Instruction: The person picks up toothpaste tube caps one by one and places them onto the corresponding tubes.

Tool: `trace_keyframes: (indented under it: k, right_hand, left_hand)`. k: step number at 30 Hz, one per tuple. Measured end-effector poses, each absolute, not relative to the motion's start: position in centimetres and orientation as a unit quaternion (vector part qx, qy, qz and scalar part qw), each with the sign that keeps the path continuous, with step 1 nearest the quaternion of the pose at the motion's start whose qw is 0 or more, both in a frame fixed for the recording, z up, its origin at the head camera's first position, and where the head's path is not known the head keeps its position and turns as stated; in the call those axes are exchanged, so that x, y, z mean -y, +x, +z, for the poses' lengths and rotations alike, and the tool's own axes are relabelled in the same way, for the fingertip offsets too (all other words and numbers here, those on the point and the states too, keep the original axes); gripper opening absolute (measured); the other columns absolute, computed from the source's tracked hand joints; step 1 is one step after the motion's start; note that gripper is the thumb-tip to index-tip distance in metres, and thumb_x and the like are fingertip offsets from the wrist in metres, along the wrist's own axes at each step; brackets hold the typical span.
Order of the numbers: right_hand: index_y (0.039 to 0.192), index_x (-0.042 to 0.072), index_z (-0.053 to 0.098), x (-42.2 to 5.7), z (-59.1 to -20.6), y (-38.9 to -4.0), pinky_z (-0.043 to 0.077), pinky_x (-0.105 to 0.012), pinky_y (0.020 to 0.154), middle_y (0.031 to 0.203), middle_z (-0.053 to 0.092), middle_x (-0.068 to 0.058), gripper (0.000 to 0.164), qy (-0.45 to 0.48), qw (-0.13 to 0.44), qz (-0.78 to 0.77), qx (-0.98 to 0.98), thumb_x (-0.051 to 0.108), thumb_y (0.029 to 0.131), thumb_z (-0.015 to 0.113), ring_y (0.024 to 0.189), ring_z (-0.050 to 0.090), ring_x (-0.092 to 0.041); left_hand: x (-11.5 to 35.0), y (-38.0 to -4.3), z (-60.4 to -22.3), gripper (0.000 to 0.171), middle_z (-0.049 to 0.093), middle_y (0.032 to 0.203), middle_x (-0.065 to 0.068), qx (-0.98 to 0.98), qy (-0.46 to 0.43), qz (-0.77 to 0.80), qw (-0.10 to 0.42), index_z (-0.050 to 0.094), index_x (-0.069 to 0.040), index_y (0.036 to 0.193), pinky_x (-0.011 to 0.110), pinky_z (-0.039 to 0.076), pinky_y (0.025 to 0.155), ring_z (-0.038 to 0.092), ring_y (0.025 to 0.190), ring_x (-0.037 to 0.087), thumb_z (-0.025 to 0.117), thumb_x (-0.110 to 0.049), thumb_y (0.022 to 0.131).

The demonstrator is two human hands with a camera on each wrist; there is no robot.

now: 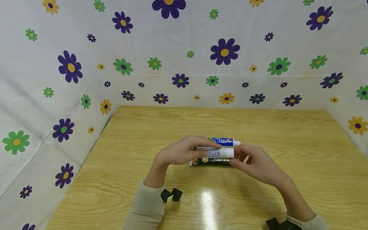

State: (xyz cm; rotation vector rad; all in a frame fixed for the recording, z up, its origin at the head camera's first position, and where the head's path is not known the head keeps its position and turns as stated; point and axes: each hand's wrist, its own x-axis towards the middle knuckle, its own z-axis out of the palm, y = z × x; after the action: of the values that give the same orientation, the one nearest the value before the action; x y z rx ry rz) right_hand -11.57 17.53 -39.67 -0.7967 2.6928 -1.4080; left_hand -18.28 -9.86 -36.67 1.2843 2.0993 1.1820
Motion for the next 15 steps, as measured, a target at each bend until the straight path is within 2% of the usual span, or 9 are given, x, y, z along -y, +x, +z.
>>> trace_keyframes:
  k: [7,15]
  right_hand:
    - [0.103,0.016,0.068,-17.48,-39.67,-11.55,0.051,-0.029,0.058,0.085,0.065,0.007,0.008,-0.251,-0.001,-0.441,-0.862,0.014,0.095,0.068,0.072,0.059,-0.011]
    - [0.127,0.01,0.059,-17.31,-39.86,-11.51,0.054,-0.03,0.059,0.108,0.064,-0.005,0.034,-0.244,-0.025,-0.452,-0.858,0.011,0.095,0.068,0.076,0.062,-0.012]
  left_hand:
    - [9.88,-18.24,-36.69,0.038,0.063,0.107,0.006,-0.754,0.461,0.421,0.207,0.059,-0.011,0.139,0.025,0.048,0.059,0.052,0.063,0.01,0.054,-0.005,0.102]
    - [9.89,-18.22,-36.71,0.038,0.063,0.105,0.007,-0.753,0.462,0.419,0.208,0.059,-0.012,0.14,0.028,0.049,0.058,0.053,0.061,0.01,0.054,-0.006,0.102]
